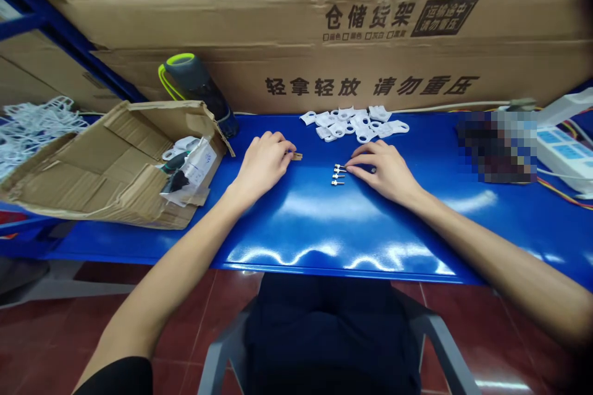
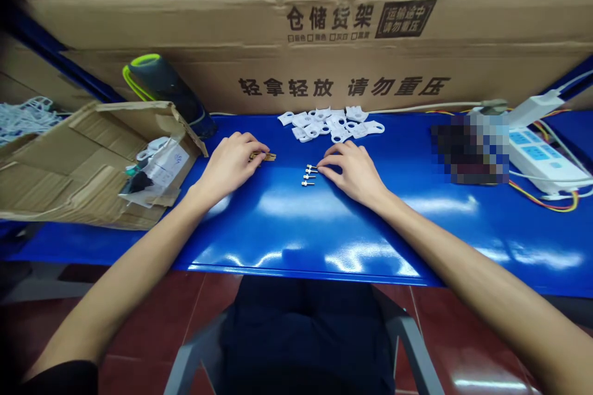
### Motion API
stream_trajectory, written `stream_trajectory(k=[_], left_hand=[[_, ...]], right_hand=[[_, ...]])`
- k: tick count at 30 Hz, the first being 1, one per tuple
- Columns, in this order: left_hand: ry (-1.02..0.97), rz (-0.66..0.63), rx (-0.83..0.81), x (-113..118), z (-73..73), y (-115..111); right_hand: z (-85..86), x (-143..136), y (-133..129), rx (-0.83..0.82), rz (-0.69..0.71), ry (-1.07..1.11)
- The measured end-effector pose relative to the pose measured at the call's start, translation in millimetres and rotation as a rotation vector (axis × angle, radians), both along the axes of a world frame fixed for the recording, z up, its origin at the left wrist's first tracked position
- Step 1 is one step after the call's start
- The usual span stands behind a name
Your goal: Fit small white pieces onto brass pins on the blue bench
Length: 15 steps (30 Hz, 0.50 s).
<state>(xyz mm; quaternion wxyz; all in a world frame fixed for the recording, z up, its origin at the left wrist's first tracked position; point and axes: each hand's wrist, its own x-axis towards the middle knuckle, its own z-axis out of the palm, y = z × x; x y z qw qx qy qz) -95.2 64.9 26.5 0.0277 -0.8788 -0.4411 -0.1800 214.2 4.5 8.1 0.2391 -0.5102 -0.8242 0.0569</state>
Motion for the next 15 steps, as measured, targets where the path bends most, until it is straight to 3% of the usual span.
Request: stream_trajectory(k=[6,15], left_hand=[[-0.017,-0.083,-0.005,20.5,4.7,-20.2],[0.111,-0.166,-0.107,40.1,-19.9,-39.3]], right_hand=[[7.8,1.2,-4.9,0.032,-0.027,-0.05],[1.6,10.4,-15.3,-0.049,0.031,-0.307]])
